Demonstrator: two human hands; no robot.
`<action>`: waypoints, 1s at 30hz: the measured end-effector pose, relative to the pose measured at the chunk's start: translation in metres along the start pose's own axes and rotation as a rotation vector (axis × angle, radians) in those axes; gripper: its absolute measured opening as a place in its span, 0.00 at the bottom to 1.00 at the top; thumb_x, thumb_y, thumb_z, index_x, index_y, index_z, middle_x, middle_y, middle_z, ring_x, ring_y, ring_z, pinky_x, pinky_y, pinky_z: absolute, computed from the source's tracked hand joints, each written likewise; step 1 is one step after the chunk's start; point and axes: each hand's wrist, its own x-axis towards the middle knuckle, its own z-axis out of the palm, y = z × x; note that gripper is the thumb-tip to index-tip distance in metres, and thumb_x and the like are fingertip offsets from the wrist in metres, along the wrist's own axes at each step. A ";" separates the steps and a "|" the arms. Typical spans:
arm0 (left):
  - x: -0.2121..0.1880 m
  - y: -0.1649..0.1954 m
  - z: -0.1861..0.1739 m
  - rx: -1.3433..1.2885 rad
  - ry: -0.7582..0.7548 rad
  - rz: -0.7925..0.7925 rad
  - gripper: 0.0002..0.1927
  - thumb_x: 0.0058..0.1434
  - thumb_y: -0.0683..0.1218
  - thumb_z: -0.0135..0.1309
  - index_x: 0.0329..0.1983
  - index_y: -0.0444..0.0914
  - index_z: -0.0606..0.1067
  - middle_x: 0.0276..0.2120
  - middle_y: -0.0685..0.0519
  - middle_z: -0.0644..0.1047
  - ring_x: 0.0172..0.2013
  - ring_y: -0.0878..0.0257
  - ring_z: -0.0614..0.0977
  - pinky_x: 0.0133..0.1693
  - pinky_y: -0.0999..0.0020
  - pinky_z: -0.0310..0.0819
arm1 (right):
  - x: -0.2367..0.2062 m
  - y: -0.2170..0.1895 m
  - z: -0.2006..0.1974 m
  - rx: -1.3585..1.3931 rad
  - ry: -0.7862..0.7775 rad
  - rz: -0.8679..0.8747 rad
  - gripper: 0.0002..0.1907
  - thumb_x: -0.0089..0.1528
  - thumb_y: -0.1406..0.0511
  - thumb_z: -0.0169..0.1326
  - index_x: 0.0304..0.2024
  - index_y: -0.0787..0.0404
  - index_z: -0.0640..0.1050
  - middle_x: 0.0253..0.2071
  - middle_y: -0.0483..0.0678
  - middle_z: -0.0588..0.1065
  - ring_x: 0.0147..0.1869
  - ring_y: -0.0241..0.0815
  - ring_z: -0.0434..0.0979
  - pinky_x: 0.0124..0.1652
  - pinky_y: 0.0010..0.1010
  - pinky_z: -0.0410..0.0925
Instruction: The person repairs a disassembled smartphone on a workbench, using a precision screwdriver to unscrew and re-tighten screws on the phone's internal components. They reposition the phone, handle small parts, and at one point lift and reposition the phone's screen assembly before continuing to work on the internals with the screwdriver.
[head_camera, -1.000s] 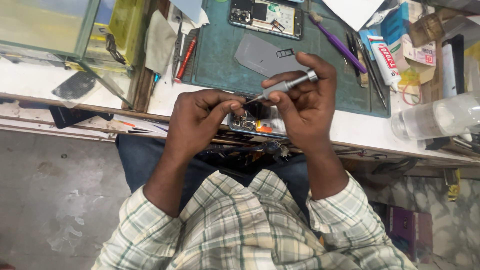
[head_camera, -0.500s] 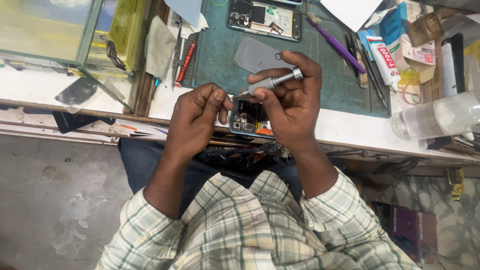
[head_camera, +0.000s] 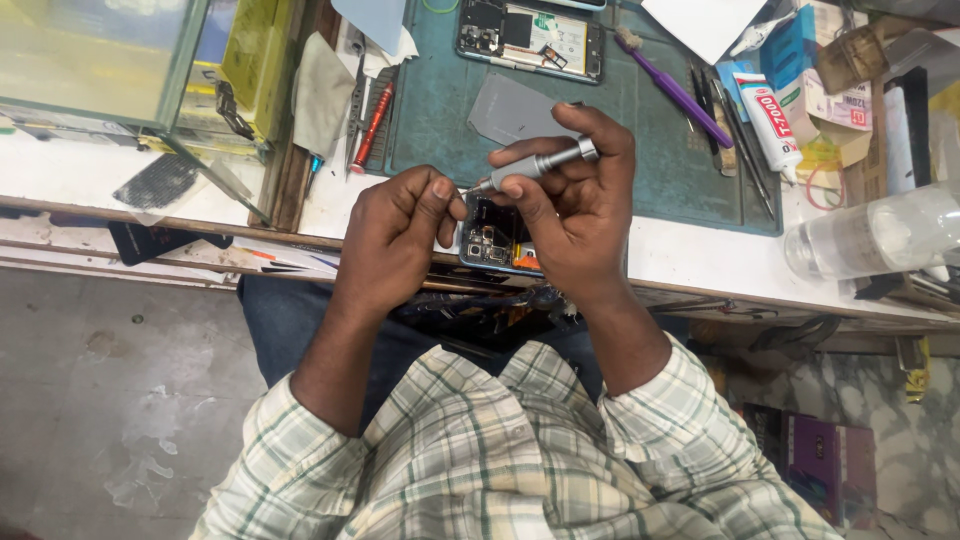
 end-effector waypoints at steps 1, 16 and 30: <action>0.000 0.000 0.000 0.006 0.004 -0.003 0.18 0.76 0.49 0.46 0.32 0.35 0.75 0.20 0.58 0.72 0.23 0.73 0.72 0.28 0.74 0.66 | 0.000 0.000 0.000 -0.020 0.013 0.005 0.29 0.73 0.73 0.54 0.69 0.57 0.56 0.57 0.57 0.70 0.60 0.44 0.80 0.52 0.33 0.83; -0.001 0.001 0.003 0.072 0.035 0.005 0.19 0.77 0.51 0.46 0.32 0.36 0.74 0.18 0.58 0.71 0.21 0.74 0.70 0.25 0.73 0.63 | -0.007 0.007 -0.009 0.068 -0.075 0.005 0.27 0.76 0.76 0.51 0.70 0.53 0.55 0.58 0.60 0.75 0.58 0.46 0.83 0.54 0.29 0.81; -0.002 0.001 0.008 0.146 0.102 -0.012 0.22 0.76 0.54 0.46 0.29 0.37 0.75 0.13 0.58 0.69 0.15 0.72 0.68 0.20 0.70 0.59 | -0.010 0.009 -0.007 0.060 -0.037 -0.006 0.27 0.76 0.76 0.52 0.69 0.54 0.55 0.59 0.59 0.74 0.58 0.45 0.83 0.53 0.29 0.82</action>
